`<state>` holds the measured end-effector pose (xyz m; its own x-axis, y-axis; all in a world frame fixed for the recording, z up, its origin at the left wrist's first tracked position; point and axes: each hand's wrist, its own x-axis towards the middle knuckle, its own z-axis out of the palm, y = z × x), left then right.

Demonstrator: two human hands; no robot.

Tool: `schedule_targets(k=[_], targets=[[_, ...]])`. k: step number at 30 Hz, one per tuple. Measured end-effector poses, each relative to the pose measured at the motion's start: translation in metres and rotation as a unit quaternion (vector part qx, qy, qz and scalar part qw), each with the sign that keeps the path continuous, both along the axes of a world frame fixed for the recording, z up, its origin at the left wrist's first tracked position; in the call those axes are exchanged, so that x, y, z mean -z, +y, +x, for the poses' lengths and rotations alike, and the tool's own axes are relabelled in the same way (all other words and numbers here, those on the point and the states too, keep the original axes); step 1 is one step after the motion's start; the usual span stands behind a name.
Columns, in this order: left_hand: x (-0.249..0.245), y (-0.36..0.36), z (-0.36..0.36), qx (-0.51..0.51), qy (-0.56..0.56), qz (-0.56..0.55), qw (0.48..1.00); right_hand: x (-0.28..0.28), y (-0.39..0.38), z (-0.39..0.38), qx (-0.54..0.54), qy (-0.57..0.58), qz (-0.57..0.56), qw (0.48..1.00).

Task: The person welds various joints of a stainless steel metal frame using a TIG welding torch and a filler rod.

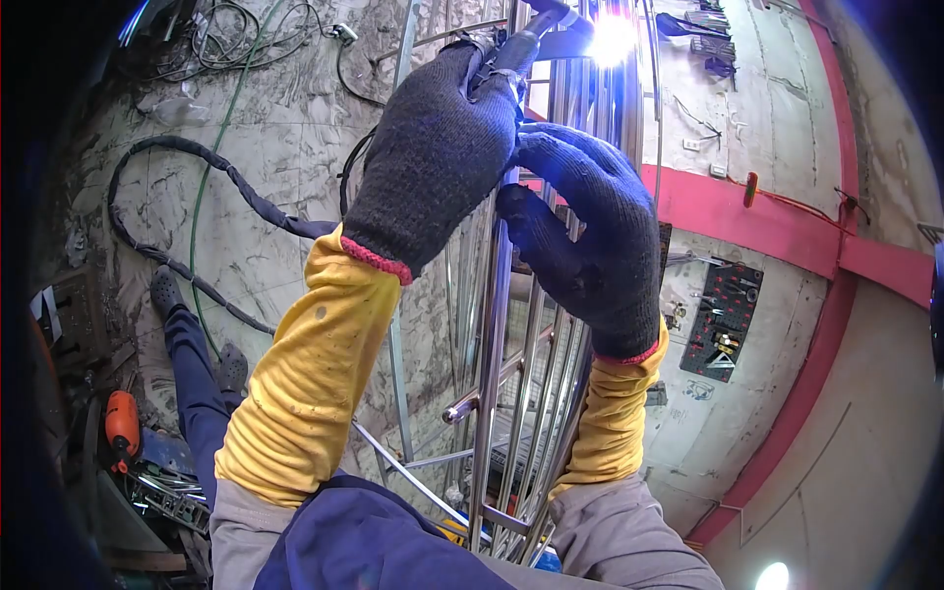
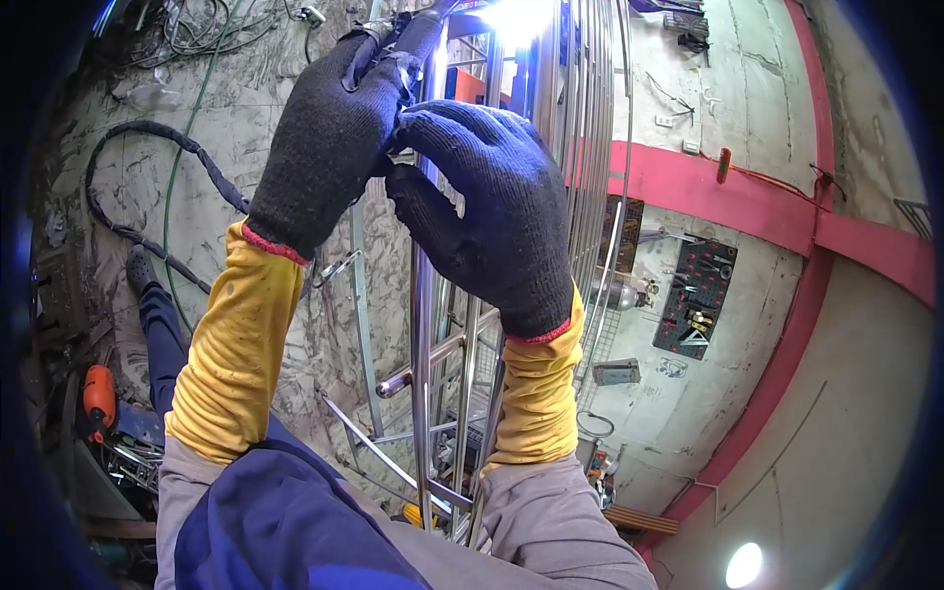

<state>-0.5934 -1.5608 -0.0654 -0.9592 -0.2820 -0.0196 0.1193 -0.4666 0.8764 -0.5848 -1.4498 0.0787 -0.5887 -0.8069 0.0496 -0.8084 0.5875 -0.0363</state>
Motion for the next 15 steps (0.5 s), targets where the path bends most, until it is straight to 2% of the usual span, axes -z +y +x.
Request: schedule_targets(k=[1, 5, 8, 10, 15], targets=[[-0.0015, -0.0011, 0.0, -0.023, 0.017, -0.012, 1.0, 0.001, -0.0005, 0.0006, 0.008, -0.003, -0.004, 1.0], [0.0013, 0.0003, -0.0002, -0.005, 0.02, 0.017, 1.0, 0.0011, 0.0016, 0.0003, 0.014, 0.0, 0.008, 1.0], [0.006, 0.0063, -0.0021, -0.048, -0.005, -0.021, 0.999, 0.0032, 0.0069, -0.002, 0.004, -0.017, -0.011, 1.0], [0.0019, 0.0018, 0.0009, -0.02, -0.014, 0.007, 1.0, -0.0023, 0.0056, -0.0008, 0.009, -0.043, 0.022, 0.999], [0.0006, 0.0027, 0.0011, -0.031, -0.011, 0.014, 0.999, 0.0017, 0.0058, -0.0021, -0.003, -0.014, 0.0, 1.0]])
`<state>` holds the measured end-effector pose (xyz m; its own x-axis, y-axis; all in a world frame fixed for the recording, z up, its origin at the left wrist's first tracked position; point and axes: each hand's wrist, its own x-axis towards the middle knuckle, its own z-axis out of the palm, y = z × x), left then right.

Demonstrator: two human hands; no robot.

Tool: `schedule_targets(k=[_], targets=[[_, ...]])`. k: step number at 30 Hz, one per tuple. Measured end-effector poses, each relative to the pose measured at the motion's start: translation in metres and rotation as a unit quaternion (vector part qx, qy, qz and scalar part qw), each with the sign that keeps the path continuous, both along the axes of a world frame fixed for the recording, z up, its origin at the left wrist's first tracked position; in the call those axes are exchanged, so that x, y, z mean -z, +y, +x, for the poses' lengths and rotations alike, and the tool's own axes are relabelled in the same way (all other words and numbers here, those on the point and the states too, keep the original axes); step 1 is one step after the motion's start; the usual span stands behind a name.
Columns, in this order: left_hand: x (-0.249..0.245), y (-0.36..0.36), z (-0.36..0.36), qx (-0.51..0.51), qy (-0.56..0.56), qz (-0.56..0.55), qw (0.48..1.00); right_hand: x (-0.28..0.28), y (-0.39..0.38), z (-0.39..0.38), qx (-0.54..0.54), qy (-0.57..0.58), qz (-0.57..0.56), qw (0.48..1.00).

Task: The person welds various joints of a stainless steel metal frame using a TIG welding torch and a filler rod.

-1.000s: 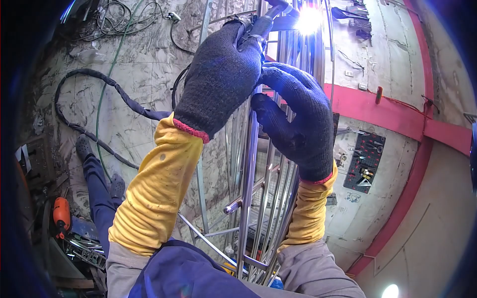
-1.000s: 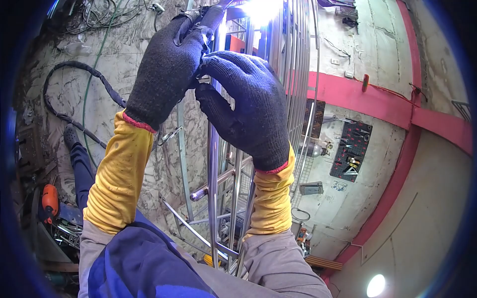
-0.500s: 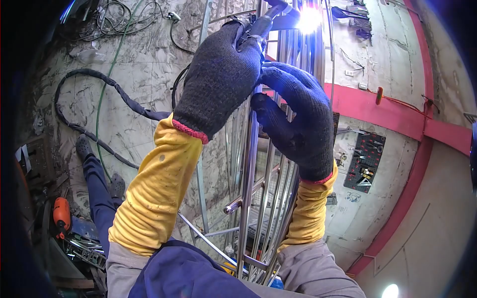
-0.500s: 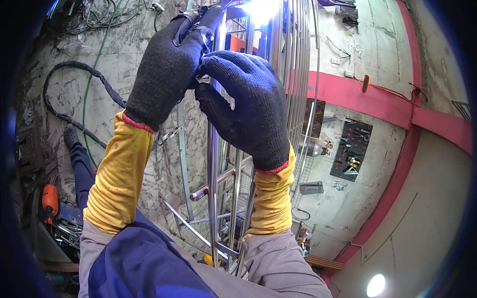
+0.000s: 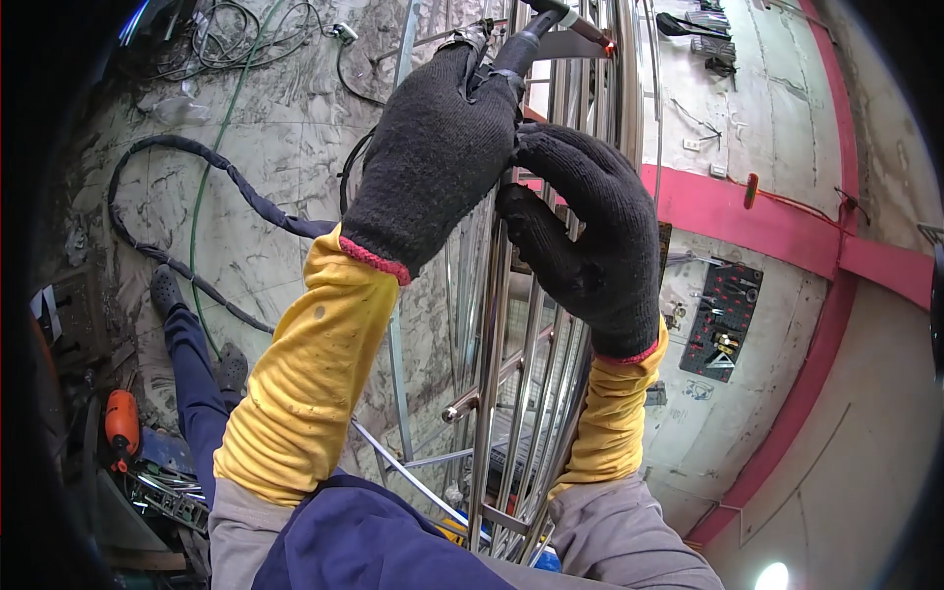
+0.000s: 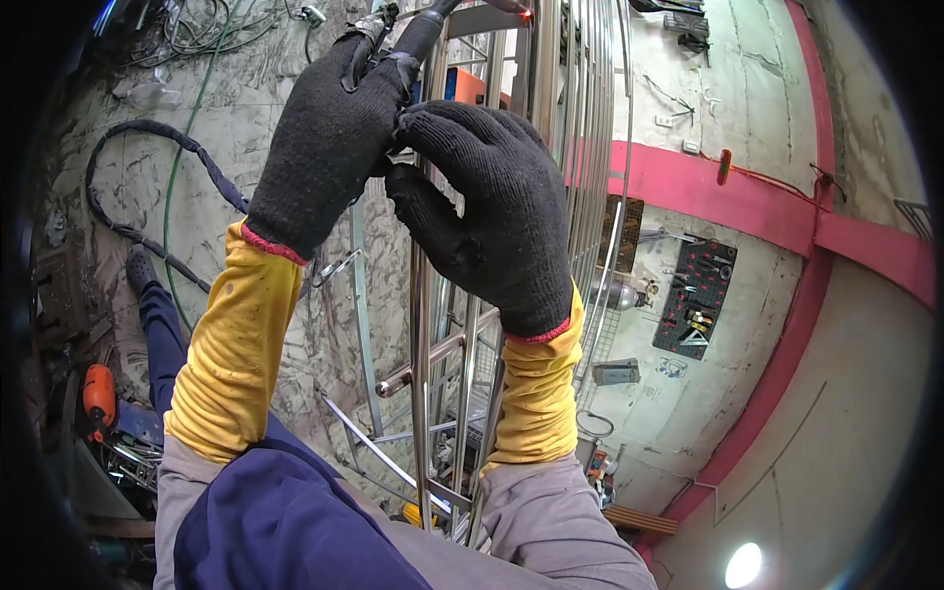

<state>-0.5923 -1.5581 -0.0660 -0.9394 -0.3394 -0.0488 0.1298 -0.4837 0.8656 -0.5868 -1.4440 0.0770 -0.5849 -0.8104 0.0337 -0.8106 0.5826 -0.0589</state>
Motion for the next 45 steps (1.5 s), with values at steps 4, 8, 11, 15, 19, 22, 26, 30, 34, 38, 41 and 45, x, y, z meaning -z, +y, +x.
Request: schedule_targets(k=[4, 8, 11, 15, 19, 22, 26, 30, 34, 38, 41, 45], targets=[[-0.001, -0.005, 0.001, 0.049, 0.003, -0.016, 0.999, 0.001, -0.002, 0.001, 0.004, 0.003, -0.006, 1.0], [-0.001, -0.002, 0.0, 0.005, 0.027, -0.013, 1.0, 0.0, -0.006, 0.003, 0.025, 0.009, 0.004, 1.0], [0.0, -0.003, 0.003, 0.037, -0.004, -0.031, 0.999, 0.001, -0.002, 0.003, 0.019, 0.001, -0.009, 1.0], [0.002, 0.0, 0.0, 0.0, 0.001, -0.001, 1.0, -0.004, 0.001, 0.003, 0.015, -0.021, 0.027, 0.999], [0.001, 0.0, 0.001, 0.006, 0.0, -0.012, 1.0, -0.005, 0.0, 0.003, 0.014, -0.028, 0.026, 0.999], [-0.007, -0.004, 0.004, 0.018, 0.013, 0.041, 0.999, -0.001, -0.005, 0.002, 0.005, -0.003, -0.001, 1.0], [0.0, 0.0, 0.0, 0.003, 0.012, 0.013, 1.0, -0.003, -0.009, 0.004, 0.015, -0.001, -0.001, 1.0], [0.003, 0.001, 0.001, 0.013, -0.007, -0.015, 1.0, 0.0, -0.002, 0.002, 0.005, -0.006, -0.008, 1.0], [0.004, 0.002, 0.0, 0.002, -0.002, -0.022, 1.0, 0.0, -0.002, 0.001, 0.005, -0.007, -0.007, 1.0], [0.002, -0.004, 0.002, 0.041, -0.001, -0.041, 0.998, -0.006, -0.001, 0.002, 0.009, -0.035, 0.028, 0.999], [-0.002, -0.003, 0.001, 0.015, 0.01, -0.024, 1.0, -0.008, -0.008, 0.004, 0.02, -0.018, 0.041, 0.999], [0.001, -0.007, 0.003, 0.059, -0.007, -0.054, 0.997, -0.001, -0.004, 0.002, 0.007, -0.007, -0.012, 1.0]])
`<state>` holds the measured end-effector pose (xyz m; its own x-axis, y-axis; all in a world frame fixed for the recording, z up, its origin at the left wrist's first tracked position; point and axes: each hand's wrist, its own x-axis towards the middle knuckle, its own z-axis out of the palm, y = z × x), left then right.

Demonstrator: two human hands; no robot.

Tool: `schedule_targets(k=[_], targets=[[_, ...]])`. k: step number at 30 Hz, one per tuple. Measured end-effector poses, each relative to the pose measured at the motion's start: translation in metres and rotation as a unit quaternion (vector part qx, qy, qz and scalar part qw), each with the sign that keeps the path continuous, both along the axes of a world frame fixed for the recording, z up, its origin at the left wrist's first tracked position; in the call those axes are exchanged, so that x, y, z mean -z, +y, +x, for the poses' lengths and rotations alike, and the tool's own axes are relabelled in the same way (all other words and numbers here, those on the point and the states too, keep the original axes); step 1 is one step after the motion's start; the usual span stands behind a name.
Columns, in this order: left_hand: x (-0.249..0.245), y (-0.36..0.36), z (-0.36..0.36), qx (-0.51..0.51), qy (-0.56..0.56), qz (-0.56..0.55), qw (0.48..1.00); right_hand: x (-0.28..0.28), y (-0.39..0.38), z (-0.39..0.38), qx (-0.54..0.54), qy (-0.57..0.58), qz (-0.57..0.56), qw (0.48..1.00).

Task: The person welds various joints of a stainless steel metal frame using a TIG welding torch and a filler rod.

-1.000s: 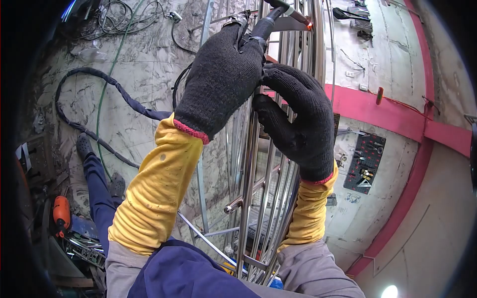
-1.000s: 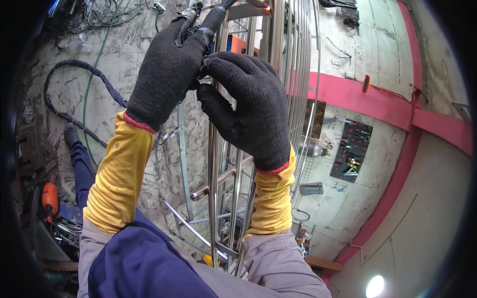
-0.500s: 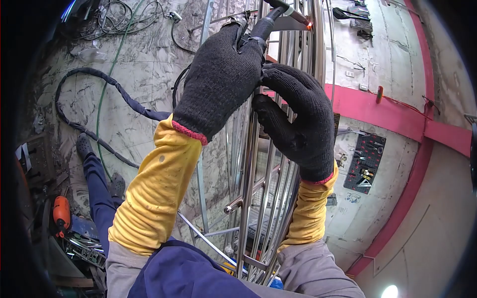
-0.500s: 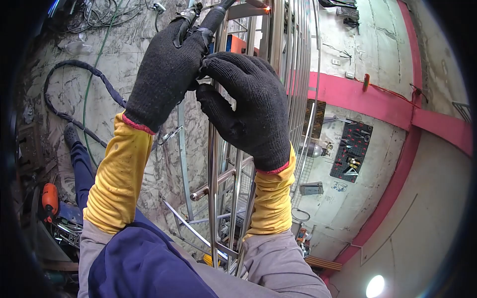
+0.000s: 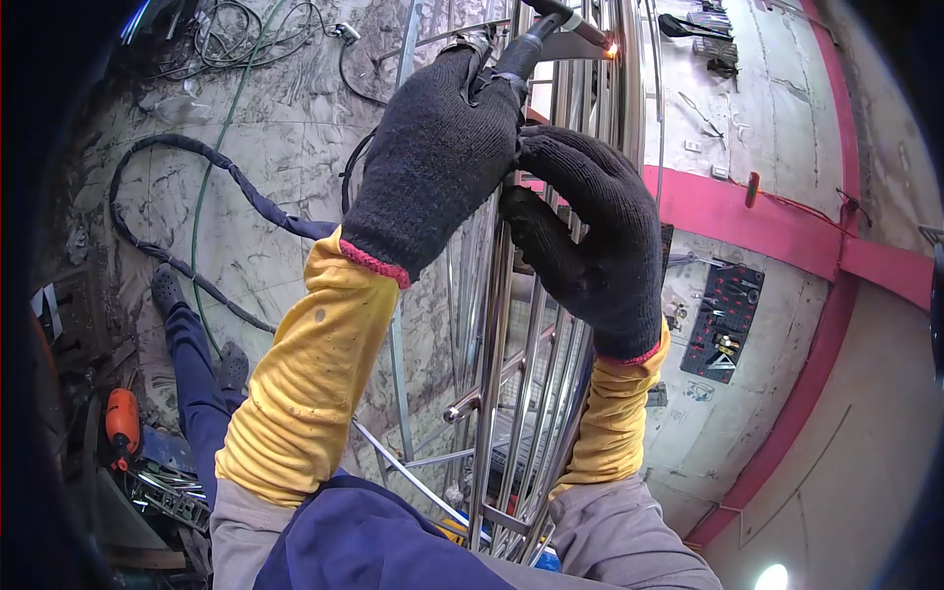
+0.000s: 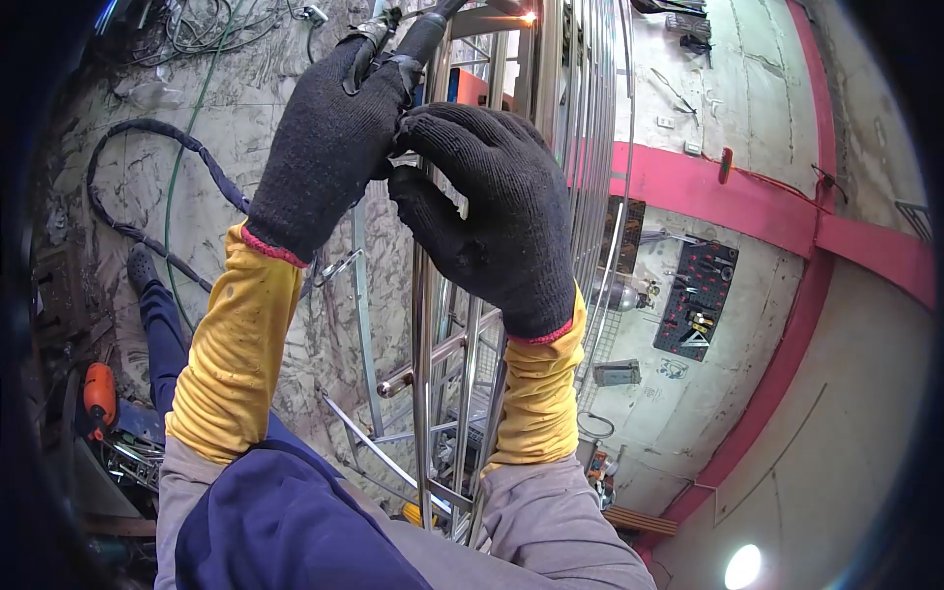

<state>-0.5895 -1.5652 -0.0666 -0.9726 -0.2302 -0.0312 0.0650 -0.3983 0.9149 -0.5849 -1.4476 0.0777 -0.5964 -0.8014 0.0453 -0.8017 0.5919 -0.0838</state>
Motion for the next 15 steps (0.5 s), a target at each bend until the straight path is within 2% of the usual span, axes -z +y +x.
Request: schedule_targets(k=[2, 5, 9, 12, 15], targets=[[-0.0017, 0.0049, 0.0011, -0.04, -0.005, 0.047, 0.998, -0.0008, -0.0008, 0.0001, -0.006, 0.0, 0.005, 1.0], [-0.0009, 0.0061, 0.0008, -0.047, 0.001, 0.058, 0.997, -0.0057, 0.0002, 0.0015, 0.005, -0.028, 0.041, 0.999], [-0.0008, 0.0045, 0.0009, -0.047, -0.002, 0.042, 0.998, -0.0058, -0.0018, 0.0001, 0.0, -0.032, 0.044, 0.999], [-0.0002, 0.0039, -0.0016, -0.06, 0.035, 0.074, 0.995, -0.0008, -0.0044, 0.001, 0.007, 0.018, 0.024, 1.0], [-0.0005, 0.0026, 0.0002, -0.044, 0.03, 0.038, 0.998, -0.0003, -0.0037, 0.0007, 0.008, 0.013, 0.017, 1.0]])
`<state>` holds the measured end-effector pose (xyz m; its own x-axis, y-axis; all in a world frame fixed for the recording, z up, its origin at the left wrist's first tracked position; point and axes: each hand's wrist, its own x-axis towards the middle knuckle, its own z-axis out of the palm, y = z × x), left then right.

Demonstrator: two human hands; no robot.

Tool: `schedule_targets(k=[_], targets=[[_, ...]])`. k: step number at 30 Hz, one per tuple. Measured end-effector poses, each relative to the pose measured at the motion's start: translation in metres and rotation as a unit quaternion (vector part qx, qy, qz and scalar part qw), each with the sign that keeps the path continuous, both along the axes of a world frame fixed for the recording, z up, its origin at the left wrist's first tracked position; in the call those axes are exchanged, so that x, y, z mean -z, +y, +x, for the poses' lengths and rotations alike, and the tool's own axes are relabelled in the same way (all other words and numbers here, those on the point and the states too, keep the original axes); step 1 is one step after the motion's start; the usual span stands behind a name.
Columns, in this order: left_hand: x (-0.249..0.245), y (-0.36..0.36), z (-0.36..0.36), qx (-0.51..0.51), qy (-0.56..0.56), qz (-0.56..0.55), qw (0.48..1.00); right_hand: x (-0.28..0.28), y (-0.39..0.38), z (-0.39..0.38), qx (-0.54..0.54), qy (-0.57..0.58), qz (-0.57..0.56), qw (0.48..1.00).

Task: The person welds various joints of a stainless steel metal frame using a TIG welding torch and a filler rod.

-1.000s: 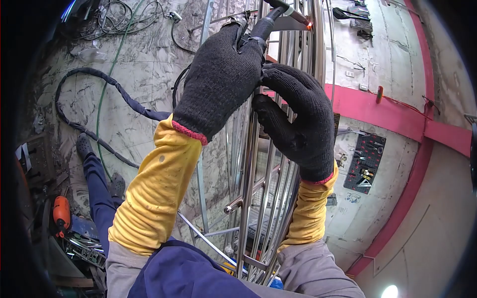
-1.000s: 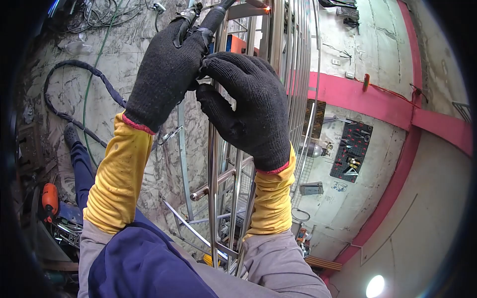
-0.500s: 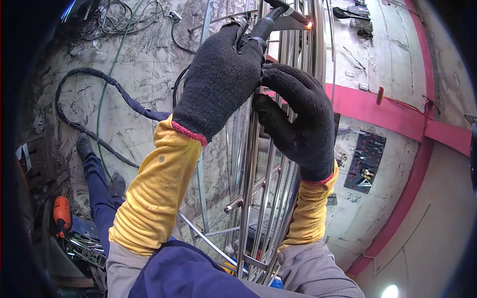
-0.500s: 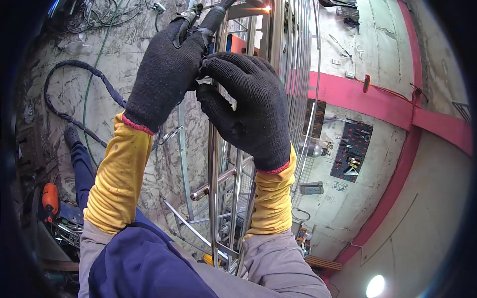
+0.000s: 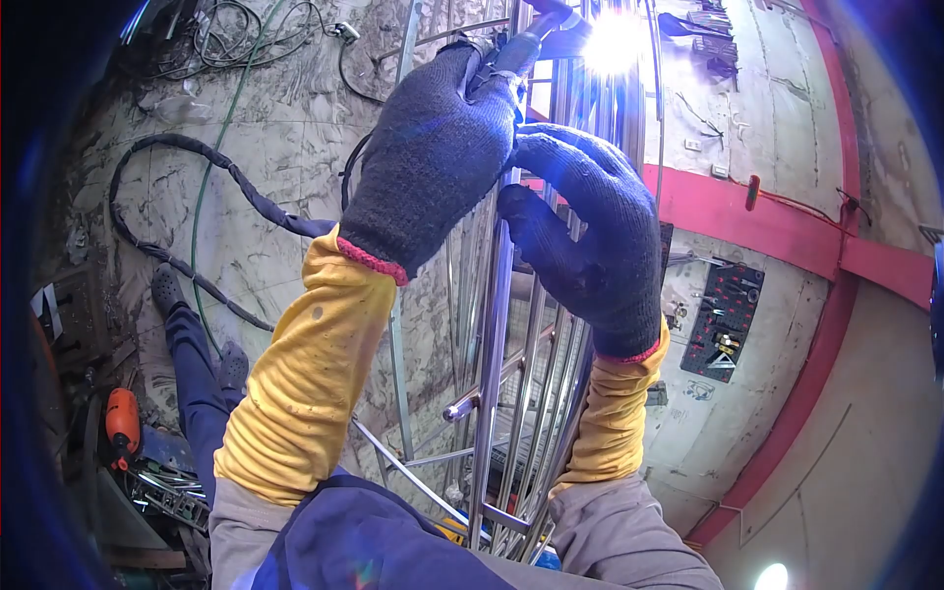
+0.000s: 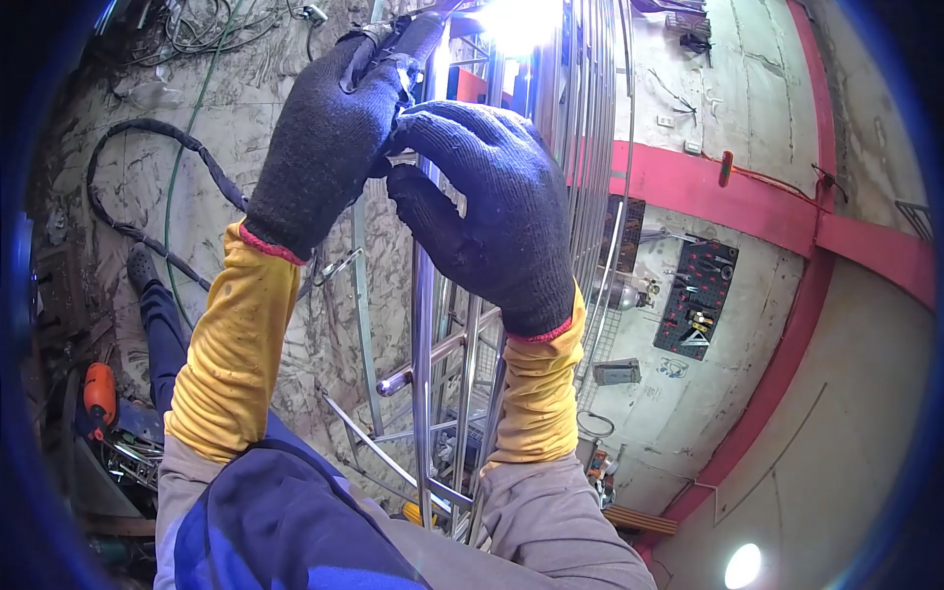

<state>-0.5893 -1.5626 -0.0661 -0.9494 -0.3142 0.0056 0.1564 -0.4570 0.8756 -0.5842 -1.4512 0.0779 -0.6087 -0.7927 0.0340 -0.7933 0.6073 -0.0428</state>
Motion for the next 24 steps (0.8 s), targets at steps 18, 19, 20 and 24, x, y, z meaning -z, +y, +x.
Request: schedule_targets(k=[18, 19, 20, 24], targets=[[0.0021, -0.0002, 0.0003, 0.011, -0.016, -0.03, 0.999, -0.0003, 0.0012, 0.0003, -0.006, -0.014, -0.013, 1.0], [0.0002, -0.0032, 0.0025, 0.032, -0.028, -0.036, 0.998, 0.0012, 0.0043, -0.0012, -0.01, -0.024, -0.027, 0.999], [-0.0001, -0.0009, 0.0014, -0.001, -0.022, -0.027, 0.999, 0.0007, 0.004, -0.0024, -0.02, -0.024, -0.026, 0.999], [0.0008, 0.002, 0.0018, 0.003, -0.037, 0.009, 0.999, -0.0046, 0.0055, -0.0009, -0.01, -0.047, 0.008, 0.999]])
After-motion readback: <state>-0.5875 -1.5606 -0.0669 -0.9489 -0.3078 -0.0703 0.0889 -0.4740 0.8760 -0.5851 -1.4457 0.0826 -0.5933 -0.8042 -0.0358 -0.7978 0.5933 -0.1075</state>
